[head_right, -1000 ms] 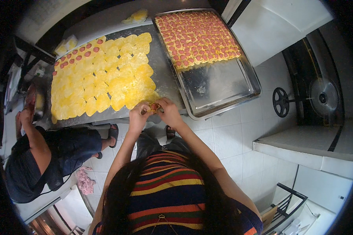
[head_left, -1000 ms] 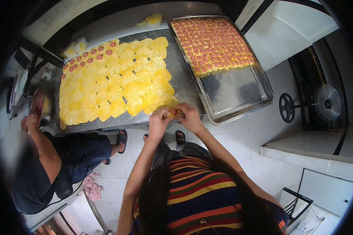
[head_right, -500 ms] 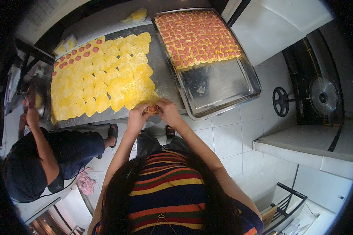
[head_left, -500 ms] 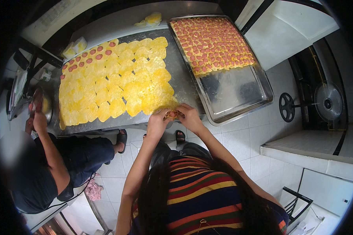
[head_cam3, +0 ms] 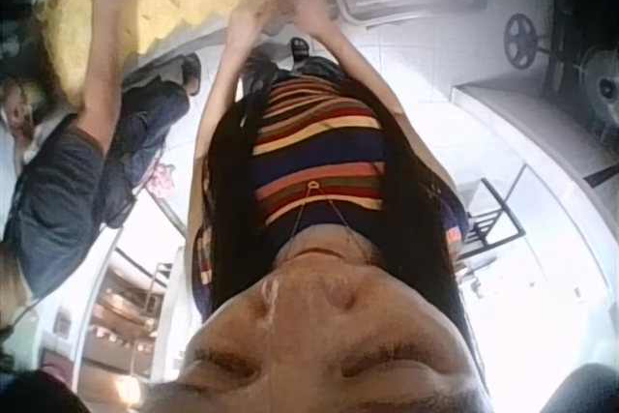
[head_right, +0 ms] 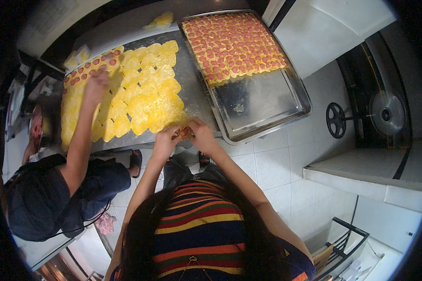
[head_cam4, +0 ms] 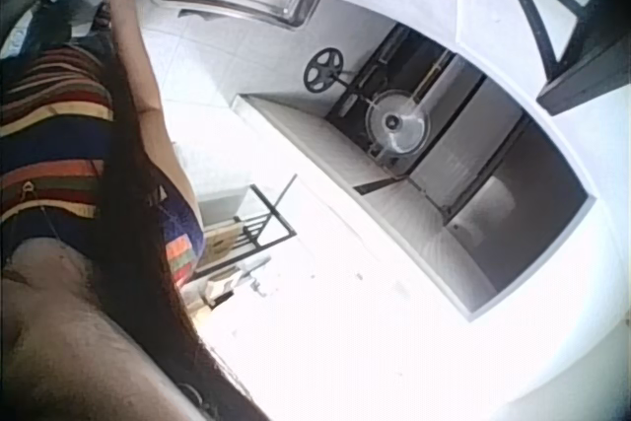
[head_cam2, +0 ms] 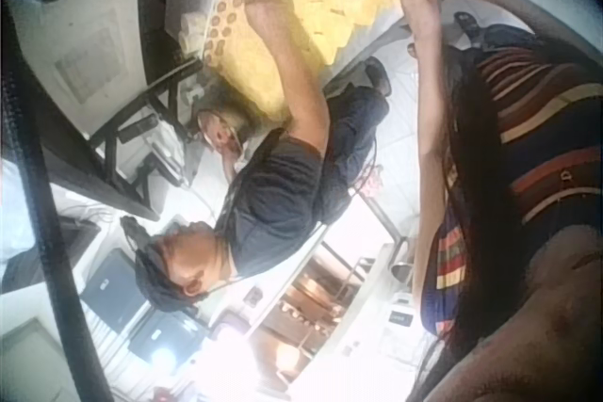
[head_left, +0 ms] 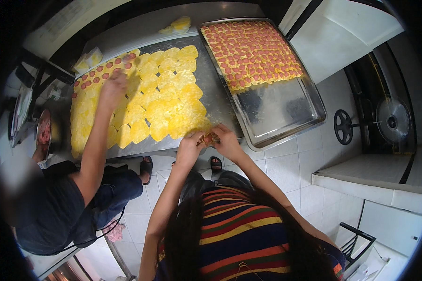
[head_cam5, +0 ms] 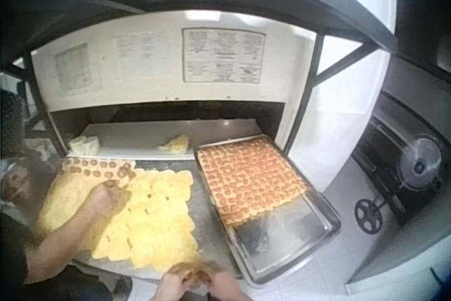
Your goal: The person places yellow dough discs on a metal tray and adds a red filling to each one. Another person is working nearby with a bowl of red filling.
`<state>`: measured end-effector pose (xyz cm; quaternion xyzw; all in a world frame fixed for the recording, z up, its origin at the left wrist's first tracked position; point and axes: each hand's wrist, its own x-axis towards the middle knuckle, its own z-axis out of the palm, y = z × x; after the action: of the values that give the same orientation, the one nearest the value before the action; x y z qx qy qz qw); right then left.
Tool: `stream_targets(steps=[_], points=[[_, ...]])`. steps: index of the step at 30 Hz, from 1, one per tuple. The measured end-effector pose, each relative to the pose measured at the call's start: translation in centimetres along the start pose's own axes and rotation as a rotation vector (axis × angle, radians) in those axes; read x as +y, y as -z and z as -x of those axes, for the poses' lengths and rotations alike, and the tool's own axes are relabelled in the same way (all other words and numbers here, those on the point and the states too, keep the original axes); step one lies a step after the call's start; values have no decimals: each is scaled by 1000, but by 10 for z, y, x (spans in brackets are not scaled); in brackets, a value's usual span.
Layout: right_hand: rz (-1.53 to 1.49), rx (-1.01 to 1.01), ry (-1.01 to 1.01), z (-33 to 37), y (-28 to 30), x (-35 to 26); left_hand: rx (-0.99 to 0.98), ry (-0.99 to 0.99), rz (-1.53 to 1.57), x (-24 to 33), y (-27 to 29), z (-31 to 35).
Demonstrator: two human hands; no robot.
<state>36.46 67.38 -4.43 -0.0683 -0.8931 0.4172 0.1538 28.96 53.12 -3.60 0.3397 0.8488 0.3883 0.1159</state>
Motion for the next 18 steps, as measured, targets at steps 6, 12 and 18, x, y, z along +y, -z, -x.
stream_targets(steps=[6, 12, 18], points=[[-92, 36, 12, -8, 7, -2, 6, 23, -46, 2, 2, -5], [74, -42, 21, -6, 0, 10, 7, 25, 1, 5, -1, -7], [88, 29, 82, -11, 6, 1, 2, 34, 69, 0, 0, -7]])
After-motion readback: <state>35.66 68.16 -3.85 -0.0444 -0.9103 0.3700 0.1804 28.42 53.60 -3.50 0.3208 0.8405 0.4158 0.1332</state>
